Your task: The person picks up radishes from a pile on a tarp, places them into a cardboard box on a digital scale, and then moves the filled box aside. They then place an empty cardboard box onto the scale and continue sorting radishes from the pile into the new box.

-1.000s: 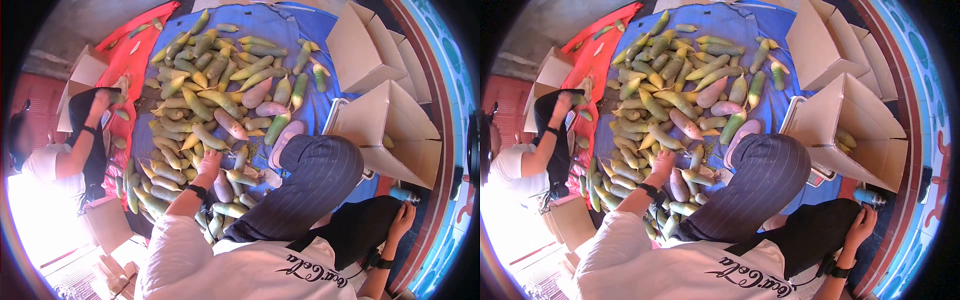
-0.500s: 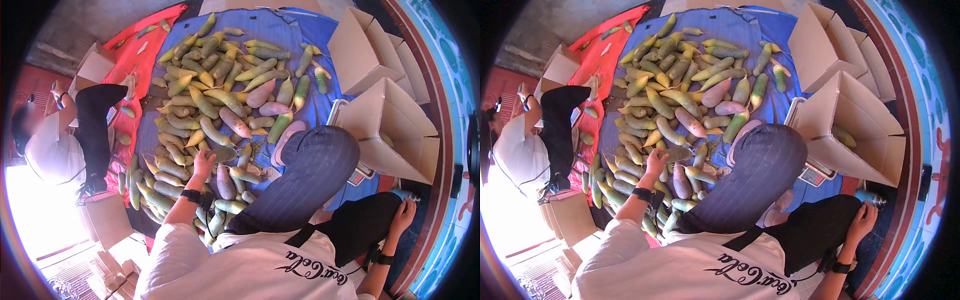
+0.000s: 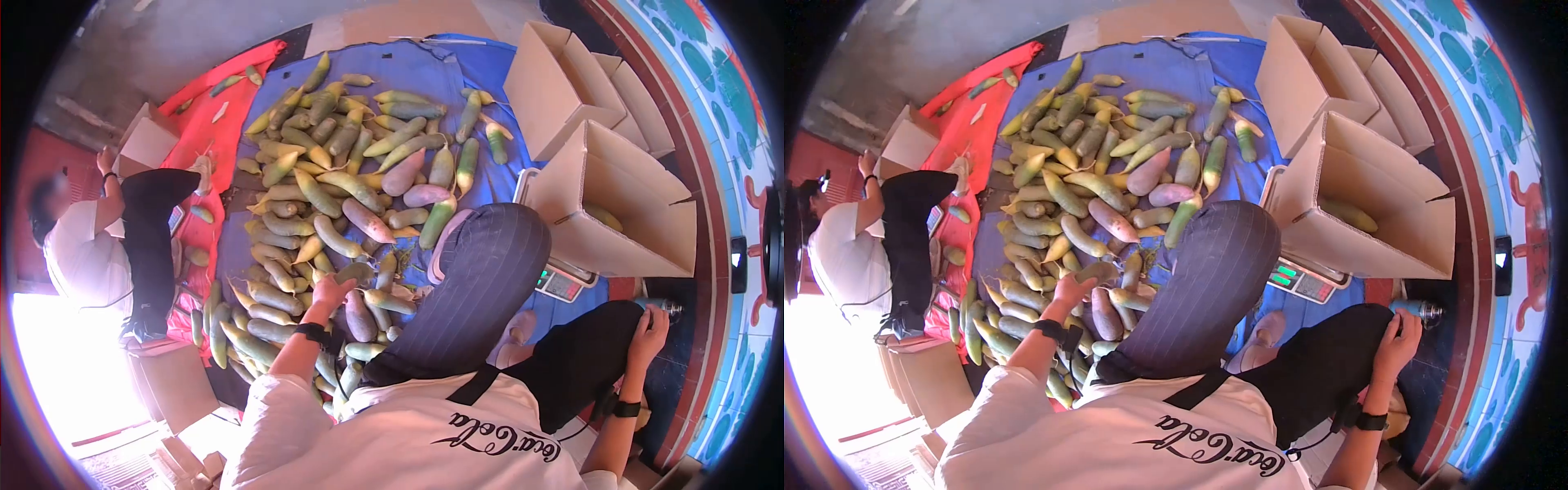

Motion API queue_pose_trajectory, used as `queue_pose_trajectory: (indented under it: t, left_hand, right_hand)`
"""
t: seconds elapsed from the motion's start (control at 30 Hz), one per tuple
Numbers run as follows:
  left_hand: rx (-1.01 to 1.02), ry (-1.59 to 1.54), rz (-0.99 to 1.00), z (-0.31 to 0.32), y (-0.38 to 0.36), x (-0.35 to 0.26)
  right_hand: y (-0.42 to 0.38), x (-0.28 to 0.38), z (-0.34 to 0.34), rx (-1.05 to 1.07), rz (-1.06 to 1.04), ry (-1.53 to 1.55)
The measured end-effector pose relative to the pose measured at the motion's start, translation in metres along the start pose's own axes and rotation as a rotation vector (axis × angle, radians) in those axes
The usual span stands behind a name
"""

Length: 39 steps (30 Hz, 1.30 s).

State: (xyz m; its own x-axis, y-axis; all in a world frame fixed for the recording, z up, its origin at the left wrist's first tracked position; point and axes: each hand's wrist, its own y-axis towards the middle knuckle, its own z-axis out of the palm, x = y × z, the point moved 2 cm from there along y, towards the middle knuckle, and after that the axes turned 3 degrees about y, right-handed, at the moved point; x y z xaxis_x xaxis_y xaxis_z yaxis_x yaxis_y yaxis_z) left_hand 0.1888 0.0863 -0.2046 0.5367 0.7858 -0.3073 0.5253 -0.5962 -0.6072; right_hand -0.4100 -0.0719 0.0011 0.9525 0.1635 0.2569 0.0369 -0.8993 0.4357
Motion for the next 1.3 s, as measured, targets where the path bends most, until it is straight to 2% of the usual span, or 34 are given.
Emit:
queue_pose_trajectory:
  t: [0.07, 0.13, 0.2, 0.27, 0.4, 0.47, 0.53, 0.6, 0.7, 0.77, 0.87, 0.9, 1.0, 1.07, 1.13, 1.2, 1.27, 1.3]
  left_hand:
    - [-0.001, -0.280, -0.089, -0.004, -0.007, 0.000]
    - [-0.055, -0.363, -0.088, -0.017, -0.014, -0.005]
    - [-0.126, -0.599, -0.094, -0.038, -0.032, -0.018]
    - [-0.145, -0.720, -0.077, -0.062, -0.051, -0.036]
    - [-0.153, -0.937, 0.073, -0.102, -0.078, -0.071]
    - [-0.221, -1.118, 0.163, -0.117, -0.081, -0.085]
    - [-0.276, -1.089, 0.189, -0.127, -0.077, -0.093]
    - [-0.298, -1.077, 0.182, -0.139, -0.086, -0.106]
    - [-0.237, -1.212, 0.199, -0.138, -0.087, -0.109]
    - [-0.226, -1.258, 0.194, -0.136, -0.094, -0.112]
    - [-0.189, -1.295, 0.186, -0.137, -0.107, -0.117]
    - [-0.184, -1.310, 0.217, -0.136, -0.108, -0.119]
    - [-0.153, -1.352, 0.260, -0.138, -0.121, -0.130]
    - [-0.112, -1.371, 0.283, -0.144, -0.131, -0.142]
    - [0.047, -1.346, 0.332, -0.144, -0.141, -0.154]
    - [0.084, -1.338, 0.387, -0.141, -0.152, -0.171]
    - [0.194, -1.232, 0.464, -0.141, -0.167, -0.194]
    - [0.258, -1.164, 0.525, -0.140, -0.172, -0.200]
  right_hand:
    - [0.000, -0.003, 0.000, -0.010, -0.054, -0.023]
    - [0.000, -0.006, 0.001, -0.005, -0.075, -0.015]
    - [0.003, -0.003, 0.003, 0.006, -0.092, -0.005]
    - [0.008, 0.002, 0.002, 0.075, -0.016, 0.215]
    - [0.023, 0.061, -0.014, 0.043, -0.079, 0.349]
    - [0.031, 0.111, -0.028, 0.128, 0.009, 0.522]
    - [0.040, 0.165, -0.052, 0.164, -0.202, 0.422]
    - [0.057, 0.200, -0.075, 0.004, -0.527, 0.318]
    - [0.081, 0.228, -0.089, -0.132, -0.593, 0.314]
    - [0.087, 0.246, -0.088, -0.266, -0.846, 0.288]
    - [0.092, 0.258, -0.089, -0.280, -0.943, 0.219]
    - [0.099, 0.257, -0.092, -0.322, -0.835, 0.318]
    - [0.105, 0.252, -0.087, -0.264, -0.747, 0.391]
    - [0.093, 0.254, -0.083, -0.098, -0.822, 0.277]
    - [0.088, 0.246, -0.073, 0.022, -0.754, 0.342]
    - [0.085, 0.235, -0.066, 0.030, -0.681, 0.410]
    - [0.079, 0.226, -0.062, 0.156, -0.533, 0.510]
    - [0.073, 0.223, -0.060, 0.191, -0.536, 0.497]
